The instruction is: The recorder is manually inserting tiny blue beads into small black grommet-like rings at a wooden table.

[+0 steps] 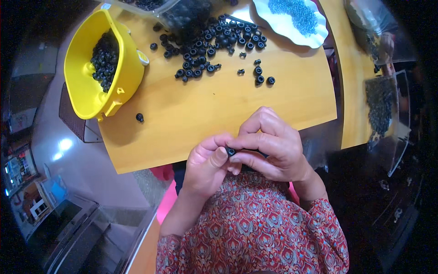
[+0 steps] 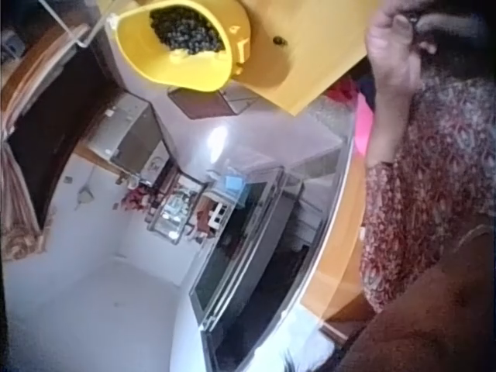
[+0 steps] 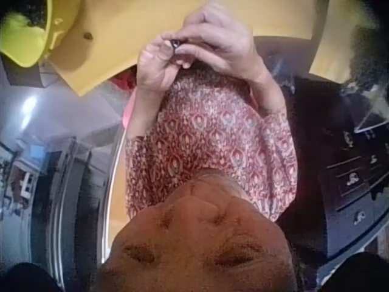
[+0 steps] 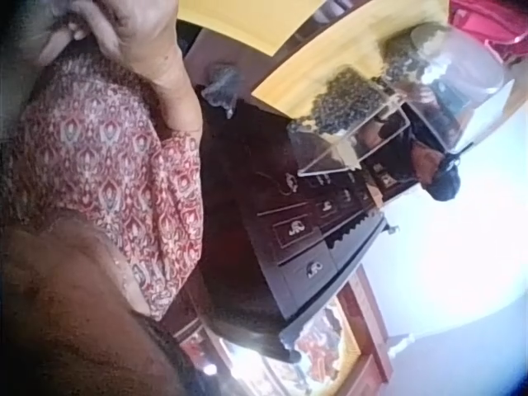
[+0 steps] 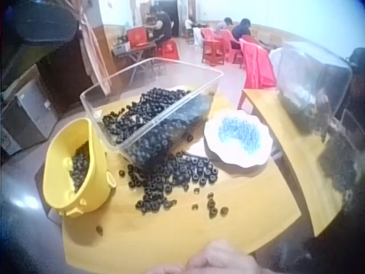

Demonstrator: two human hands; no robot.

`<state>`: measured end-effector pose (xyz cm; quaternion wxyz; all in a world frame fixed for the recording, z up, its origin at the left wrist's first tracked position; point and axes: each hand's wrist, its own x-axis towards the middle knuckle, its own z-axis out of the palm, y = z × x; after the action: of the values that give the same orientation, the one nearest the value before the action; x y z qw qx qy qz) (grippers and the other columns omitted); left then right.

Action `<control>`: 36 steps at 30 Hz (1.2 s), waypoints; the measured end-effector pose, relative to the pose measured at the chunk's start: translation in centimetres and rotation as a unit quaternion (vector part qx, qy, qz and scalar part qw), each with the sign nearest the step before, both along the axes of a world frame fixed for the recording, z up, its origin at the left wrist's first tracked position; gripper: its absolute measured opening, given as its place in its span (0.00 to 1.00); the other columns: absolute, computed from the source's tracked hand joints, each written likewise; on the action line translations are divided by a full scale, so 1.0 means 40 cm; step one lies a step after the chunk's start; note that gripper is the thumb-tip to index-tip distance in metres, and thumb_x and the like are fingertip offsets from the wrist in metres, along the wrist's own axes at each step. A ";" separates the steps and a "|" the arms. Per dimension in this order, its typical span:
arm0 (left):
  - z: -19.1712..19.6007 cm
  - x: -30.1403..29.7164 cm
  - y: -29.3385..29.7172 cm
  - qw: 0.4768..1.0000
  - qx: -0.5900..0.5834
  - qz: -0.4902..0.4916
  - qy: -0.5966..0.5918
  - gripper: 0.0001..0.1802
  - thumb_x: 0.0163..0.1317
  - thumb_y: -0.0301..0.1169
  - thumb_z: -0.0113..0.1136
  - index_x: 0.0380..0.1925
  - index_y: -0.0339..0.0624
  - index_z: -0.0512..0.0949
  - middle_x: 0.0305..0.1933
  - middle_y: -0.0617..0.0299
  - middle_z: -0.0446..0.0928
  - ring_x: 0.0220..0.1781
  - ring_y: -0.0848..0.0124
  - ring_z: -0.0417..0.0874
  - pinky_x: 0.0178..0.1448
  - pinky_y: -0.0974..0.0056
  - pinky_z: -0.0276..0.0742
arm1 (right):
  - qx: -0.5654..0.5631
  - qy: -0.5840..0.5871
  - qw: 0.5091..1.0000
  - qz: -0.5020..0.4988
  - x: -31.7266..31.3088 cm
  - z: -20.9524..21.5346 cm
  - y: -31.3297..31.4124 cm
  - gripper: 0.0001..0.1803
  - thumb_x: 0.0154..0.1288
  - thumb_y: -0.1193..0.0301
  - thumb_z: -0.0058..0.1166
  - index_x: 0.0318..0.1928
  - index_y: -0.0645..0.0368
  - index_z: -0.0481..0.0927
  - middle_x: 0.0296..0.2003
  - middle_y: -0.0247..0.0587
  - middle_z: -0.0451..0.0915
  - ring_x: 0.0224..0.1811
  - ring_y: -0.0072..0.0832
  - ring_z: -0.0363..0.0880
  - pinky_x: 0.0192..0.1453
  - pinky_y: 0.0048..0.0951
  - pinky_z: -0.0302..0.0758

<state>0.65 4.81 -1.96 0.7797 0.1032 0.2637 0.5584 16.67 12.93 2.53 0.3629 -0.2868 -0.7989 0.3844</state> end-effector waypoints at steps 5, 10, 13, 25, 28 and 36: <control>-0.005 -0.006 0.003 0.998 0.015 0.035 0.057 0.15 0.64 0.34 0.58 0.47 0.36 0.75 0.36 0.60 0.78 0.32 0.73 0.77 0.38 0.68 0.76 | 0.009 -0.020 1.000 0.003 -0.011 0.004 0.007 0.14 0.44 0.74 0.69 0.35 0.59 0.83 0.28 0.37 0.76 0.29 0.30 0.74 0.33 0.28 0.69; -0.008 -0.019 0.001 0.994 -0.017 0.063 0.087 0.17 0.64 0.39 0.57 0.44 0.36 0.74 0.36 0.58 0.75 0.31 0.71 0.75 0.34 0.67 0.75 | -0.060 0.020 0.998 0.026 -0.031 -0.010 0.031 0.14 0.46 0.74 0.69 0.36 0.60 0.83 0.29 0.38 0.77 0.33 0.30 0.76 0.36 0.27 0.71; -0.012 -0.032 0.018 0.997 0.039 0.057 0.030 0.17 0.65 0.40 0.56 0.41 0.36 0.73 0.32 0.61 0.70 0.27 0.74 0.69 0.31 0.68 0.70 | -0.038 0.026 0.995 -0.092 -0.041 -0.046 0.079 0.11 0.49 0.80 0.65 0.36 0.62 0.83 0.30 0.40 0.78 0.33 0.30 0.77 0.37 0.27 0.72; -0.017 -0.066 0.026 0.995 -0.014 0.077 -0.055 0.16 0.64 0.38 0.57 0.42 0.36 0.75 0.31 0.63 0.72 0.29 0.74 0.70 0.35 0.67 0.69 | 0.152 -0.075 0.975 -0.147 -0.121 -0.134 0.237 0.05 0.50 0.75 0.63 0.30 0.58 0.79 0.26 0.39 0.75 0.33 0.38 0.75 0.37 0.36 0.72; -0.014 -0.063 0.031 0.996 -0.022 0.077 -0.040 0.15 0.65 0.39 0.56 0.40 0.36 0.74 0.30 0.63 0.69 0.27 0.75 0.67 0.32 0.68 0.67 | 0.161 -0.096 0.975 -0.122 -0.128 -0.135 0.253 0.05 0.50 0.74 0.62 0.30 0.58 0.80 0.26 0.39 0.75 0.32 0.38 0.76 0.36 0.37 0.72; -0.017 -0.065 0.037 0.996 -0.030 0.078 -0.021 0.14 0.67 0.39 0.53 0.39 0.37 0.74 0.29 0.63 0.66 0.26 0.75 0.64 0.30 0.69 0.65 | 0.169 -0.169 0.968 -0.076 -0.133 -0.117 0.259 0.05 0.51 0.70 0.62 0.30 0.55 0.82 0.27 0.39 0.75 0.32 0.38 0.75 0.36 0.37 0.70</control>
<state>-1.97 6.29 -2.65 0.7422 0.0471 0.2709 0.6111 11.36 23.28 -2.16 0.2936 -0.3422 -0.8779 0.1613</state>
